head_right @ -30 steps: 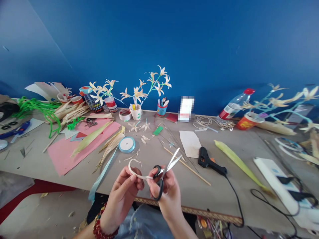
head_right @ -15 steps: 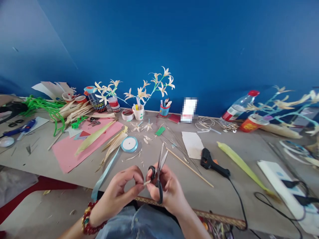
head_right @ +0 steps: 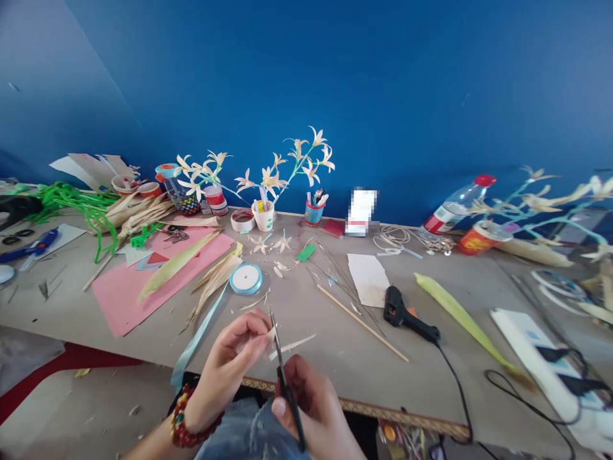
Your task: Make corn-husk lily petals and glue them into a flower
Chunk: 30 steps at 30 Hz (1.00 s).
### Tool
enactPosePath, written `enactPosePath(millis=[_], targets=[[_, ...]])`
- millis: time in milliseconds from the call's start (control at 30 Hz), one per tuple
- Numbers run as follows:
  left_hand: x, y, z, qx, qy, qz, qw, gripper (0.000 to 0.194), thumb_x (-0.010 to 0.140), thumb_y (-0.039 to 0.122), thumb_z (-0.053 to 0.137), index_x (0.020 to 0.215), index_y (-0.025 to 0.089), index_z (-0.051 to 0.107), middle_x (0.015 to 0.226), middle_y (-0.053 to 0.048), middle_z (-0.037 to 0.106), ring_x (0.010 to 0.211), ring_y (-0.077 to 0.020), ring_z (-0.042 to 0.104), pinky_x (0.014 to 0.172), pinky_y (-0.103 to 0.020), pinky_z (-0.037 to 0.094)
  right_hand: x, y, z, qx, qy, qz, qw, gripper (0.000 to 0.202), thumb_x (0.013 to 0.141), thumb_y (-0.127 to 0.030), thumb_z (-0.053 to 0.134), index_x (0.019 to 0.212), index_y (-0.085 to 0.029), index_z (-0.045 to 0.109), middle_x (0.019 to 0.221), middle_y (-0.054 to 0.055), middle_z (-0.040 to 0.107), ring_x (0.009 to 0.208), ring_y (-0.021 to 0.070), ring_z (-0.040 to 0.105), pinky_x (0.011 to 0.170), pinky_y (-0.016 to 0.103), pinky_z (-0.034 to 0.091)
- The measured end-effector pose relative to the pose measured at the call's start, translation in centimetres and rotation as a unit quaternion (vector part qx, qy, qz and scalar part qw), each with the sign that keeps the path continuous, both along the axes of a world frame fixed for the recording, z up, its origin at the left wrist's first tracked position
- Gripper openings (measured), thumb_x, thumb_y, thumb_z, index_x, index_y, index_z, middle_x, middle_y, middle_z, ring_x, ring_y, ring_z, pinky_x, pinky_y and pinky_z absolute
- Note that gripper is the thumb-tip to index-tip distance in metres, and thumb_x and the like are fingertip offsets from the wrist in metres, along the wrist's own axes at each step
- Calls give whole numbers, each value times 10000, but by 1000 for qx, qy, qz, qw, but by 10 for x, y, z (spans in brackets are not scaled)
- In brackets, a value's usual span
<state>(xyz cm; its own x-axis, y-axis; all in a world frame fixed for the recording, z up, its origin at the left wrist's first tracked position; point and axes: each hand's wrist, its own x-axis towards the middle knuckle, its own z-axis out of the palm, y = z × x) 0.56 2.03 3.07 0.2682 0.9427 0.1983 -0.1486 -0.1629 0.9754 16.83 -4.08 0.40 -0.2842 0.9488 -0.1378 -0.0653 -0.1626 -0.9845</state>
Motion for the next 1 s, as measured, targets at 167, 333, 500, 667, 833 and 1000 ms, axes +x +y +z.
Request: enactPosePath(millis=[167, 333, 500, 667, 833, 1000], targets=[[2, -2, -1, -16, -18, 1, 1000, 179, 948, 246, 580, 781, 180, 579, 846, -10, 555, 763, -132, 505, 706, -236, 413, -6, 1, 1, 0, 8, -27, 1000, 566, 764, -740, 643, 795, -183, 551, 692, 3, 541, 632, 134, 420, 576, 251, 298], [2, -4, -2, -21, -17, 19, 999, 192, 944, 238, 580, 762, 178, 568, 857, -15, 568, 764, -133, 507, 703, -237, 413, -8, 0, -3, -5, 13, -27, 1000, 539, 784, -715, 644, 798, -187, 535, 681, -3, 538, 627, 132, 429, 579, 246, 317], [4, -5, -2, -14, -10, 24, 1000, 197, 945, 230, 573, 756, 178, 568, 852, -22, 582, 776, -139, 518, 709, -236, 418, -7, 1, -7, -3, 9, -18, 1000, 517, 797, -696, 644, 788, -196, 512, 665, -13, 522, 610, 129, 429, 561, 241, 331], [4, -4, -2, -12, -17, 17, 1000, 200, 948, 234, 571, 756, 179, 566, 826, -18, 578, 758, -134, 523, 695, -231, 425, -5, 1, -12, 2, -12, -19, 1000, 516, 809, -698, 626, 771, -203, 485, 643, -24, 505, 582, 118, 424, 540, 236, 326], [3, -4, -1, -20, -20, 8, 1000, 197, 950, 251, 571, 768, 176, 572, 809, -13, 566, 706, -123, 509, 655, -231, 424, -6, 1, -20, 31, -36, -42, 998, 549, 789, -736, 600, 711, -213, 452, 572, -49, 460, 503, 98, 389, 482, 227, 280], [1, -1, 3, -15, -14, 0, 1000, 209, 950, 253, 572, 757, 173, 573, 811, -31, 600, 738, -142, 547, 682, -254, 442, -3, 2, -15, 16, -54, -29, 998, 548, 809, -745, 566, 706, -225, 426, 550, -52, 449, 496, 104, 388, 495, 237, 285]])
